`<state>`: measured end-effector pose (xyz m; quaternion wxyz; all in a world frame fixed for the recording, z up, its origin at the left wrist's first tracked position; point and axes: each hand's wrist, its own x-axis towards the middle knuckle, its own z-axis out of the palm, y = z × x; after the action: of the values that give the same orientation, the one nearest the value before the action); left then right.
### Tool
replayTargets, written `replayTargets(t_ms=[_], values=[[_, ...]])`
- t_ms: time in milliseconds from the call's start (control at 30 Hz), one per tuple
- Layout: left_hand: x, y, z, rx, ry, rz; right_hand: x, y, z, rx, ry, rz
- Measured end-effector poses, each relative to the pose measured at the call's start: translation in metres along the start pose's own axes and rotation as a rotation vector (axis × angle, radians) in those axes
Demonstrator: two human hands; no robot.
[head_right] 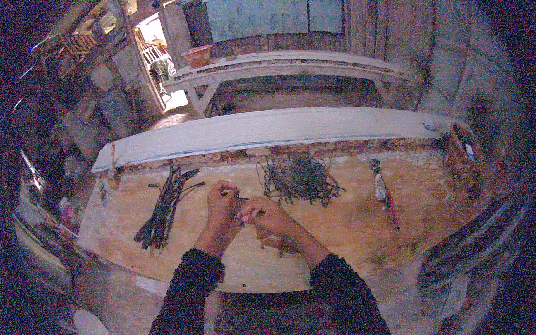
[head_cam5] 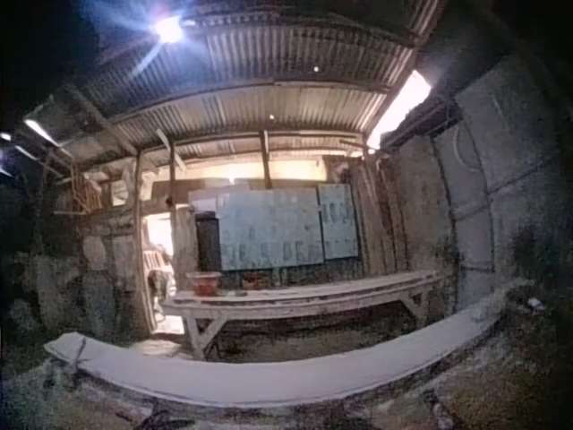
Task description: The person separates thin black strips from a larger piece of material by hand, pulling them apart and placing them into a pile on the workbench. The person handles the material one piece at a time, repeatedly separating and stacking the strips.
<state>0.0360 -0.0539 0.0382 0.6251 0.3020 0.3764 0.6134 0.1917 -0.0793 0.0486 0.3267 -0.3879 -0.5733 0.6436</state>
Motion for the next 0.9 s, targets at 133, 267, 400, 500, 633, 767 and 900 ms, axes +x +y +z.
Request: replayTargets(t_ms=[133,267,400,500,633,767,900], values=[[-0.008,0.004,0.007,-0.090,-0.072,-0.113,0.003,0.003,-0.006,-0.037,0.172,-0.100],[0.001,-0.005,-0.001,-0.097,-0.107,-0.047,0.002,-0.010,0.001,-0.036,0.408,-0.029],[-0.003,-0.005,0.010,0.073,-0.171,-0.001,0.017,0.020,-0.022,-0.215,0.572,-0.230],[-0.015,0.001,0.015,-0.083,-0.251,-0.145,0.023,0.028,-0.027,-0.205,0.638,-0.263],[-0.015,-0.011,0.011,-0.275,-0.396,-0.333,0.027,0.030,-0.039,-0.250,0.723,-0.373],[0.002,-0.035,-0.008,0.325,-0.572,0.086,0.032,0.031,-0.045,-0.264,0.783,-0.514],[0.001,-0.022,-0.002,0.066,-0.618,-0.100,0.032,0.034,-0.052,-0.242,0.795,-0.429]])
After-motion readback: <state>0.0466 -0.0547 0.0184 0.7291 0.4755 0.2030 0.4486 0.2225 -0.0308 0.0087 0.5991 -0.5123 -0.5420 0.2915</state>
